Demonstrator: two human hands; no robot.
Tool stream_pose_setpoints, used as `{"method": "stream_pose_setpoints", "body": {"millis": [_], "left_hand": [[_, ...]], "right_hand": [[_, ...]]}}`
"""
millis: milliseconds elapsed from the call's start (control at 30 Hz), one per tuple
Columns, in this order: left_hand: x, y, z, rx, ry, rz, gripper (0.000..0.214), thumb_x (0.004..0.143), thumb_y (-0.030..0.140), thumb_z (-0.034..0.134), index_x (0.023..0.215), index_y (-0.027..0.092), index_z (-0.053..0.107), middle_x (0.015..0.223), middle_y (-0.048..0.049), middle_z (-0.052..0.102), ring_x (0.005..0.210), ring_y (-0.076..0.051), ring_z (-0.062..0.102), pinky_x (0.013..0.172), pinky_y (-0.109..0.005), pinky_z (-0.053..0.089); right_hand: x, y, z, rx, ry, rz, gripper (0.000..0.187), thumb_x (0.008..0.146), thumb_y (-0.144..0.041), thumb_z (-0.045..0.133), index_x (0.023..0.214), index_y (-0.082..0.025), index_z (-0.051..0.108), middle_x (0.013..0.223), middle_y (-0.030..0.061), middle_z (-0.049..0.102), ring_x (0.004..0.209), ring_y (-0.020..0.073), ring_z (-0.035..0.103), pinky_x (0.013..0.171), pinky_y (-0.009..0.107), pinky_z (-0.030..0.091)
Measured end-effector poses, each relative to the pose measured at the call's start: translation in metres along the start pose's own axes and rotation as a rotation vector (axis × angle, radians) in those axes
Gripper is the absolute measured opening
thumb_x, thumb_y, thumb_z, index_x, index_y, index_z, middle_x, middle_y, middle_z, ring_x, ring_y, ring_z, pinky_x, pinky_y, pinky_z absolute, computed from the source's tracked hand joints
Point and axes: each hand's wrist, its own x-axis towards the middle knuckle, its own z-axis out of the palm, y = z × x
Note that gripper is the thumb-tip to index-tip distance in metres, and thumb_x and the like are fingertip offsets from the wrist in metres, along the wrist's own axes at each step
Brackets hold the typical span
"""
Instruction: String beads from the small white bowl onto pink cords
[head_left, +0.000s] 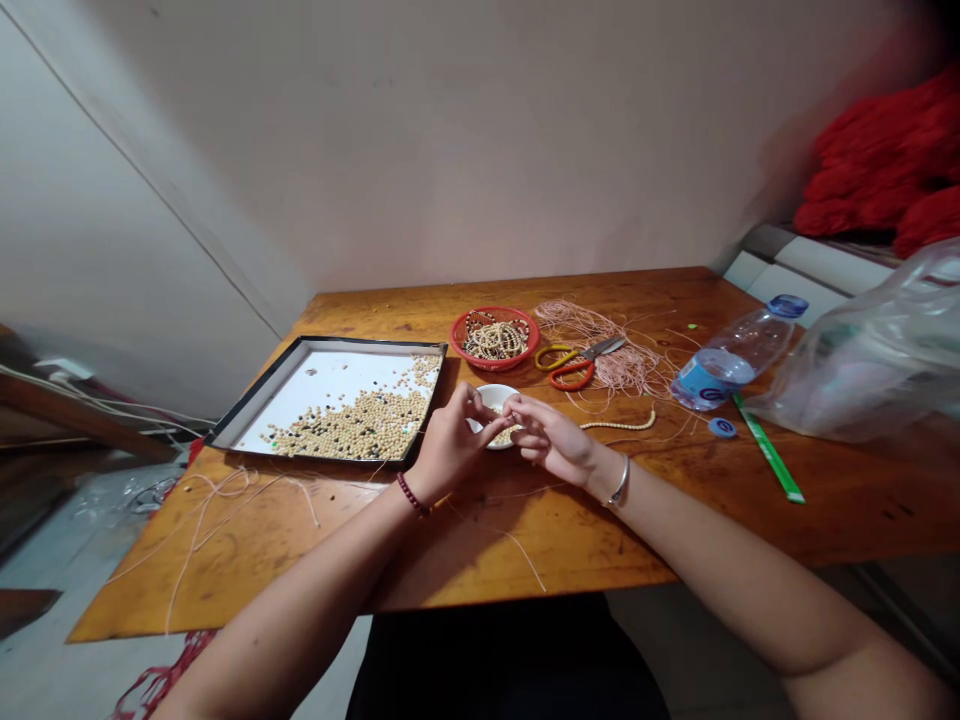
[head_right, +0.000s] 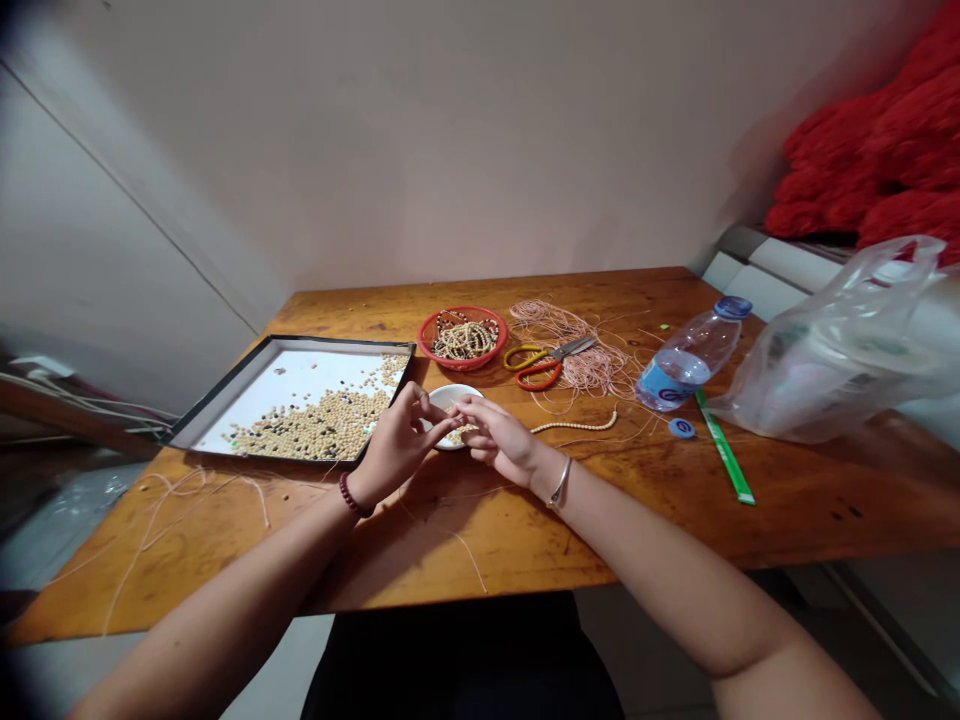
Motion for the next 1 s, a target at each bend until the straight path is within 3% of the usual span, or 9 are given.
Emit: {"method": "stream_pose_setpoints", "body": {"millis": [367,633,833,1000], "left_hand": [[0.000,-0.002,-0.001,-0.096,-0.049,-0.037,0.029,0.084,0.035,0.060,0.087,0.022,0.035,0.074,0.0002,0.063,0.067,-0.014,0.062,0.058,-0.022,0.043],[0.001,-0.009,-0.002,0.065,-0.024,-0.010,0.031,0.083,0.036,0.063,0.089,0.022,0.036,0.074,0.0011,0.065,0.062,-0.012,0.061,0.056,-0.021,0.042],[-0.002,-0.012,-0.005,0.623,0.045,0.285,0.023,0.088,0.040,0.056,0.089,0.020,0.044,0.078,-0.0014,0.066,0.066,-0.015,0.062,0.053,-0.024,0.037],[-0.003,-0.010,-0.008,0.785,0.010,0.471,0.018,0.093,0.036,0.048,0.089,0.019,0.049,0.076,-0.0023,0.064,0.071,-0.016,0.060,0.056,-0.026,0.037]], "right_hand": [[0.000,-0.002,0.002,0.016,0.061,-0.019,0.021,0.075,-0.029,0.068,0.081,-0.018,0.051,0.066,-0.0081,0.045,0.042,0.0008,0.014,0.037,0.017,0.008],[0.000,-0.002,0.004,-0.060,0.112,-0.046,0.029,0.073,-0.036,0.071,0.077,-0.018,0.049,0.055,-0.0103,0.027,0.044,0.0026,0.012,0.040,0.018,0.005],[0.002,0.002,0.003,-0.155,0.197,-0.109,0.033,0.071,-0.040,0.073,0.078,-0.018,0.050,0.058,-0.0097,0.032,0.043,0.0015,0.013,0.041,0.018,0.005],[0.005,0.003,-0.001,-0.157,0.209,-0.149,0.033,0.073,-0.044,0.070,0.079,-0.017,0.052,0.057,-0.0099,0.029,0.043,0.0015,0.011,0.041,0.019,0.004]]}}
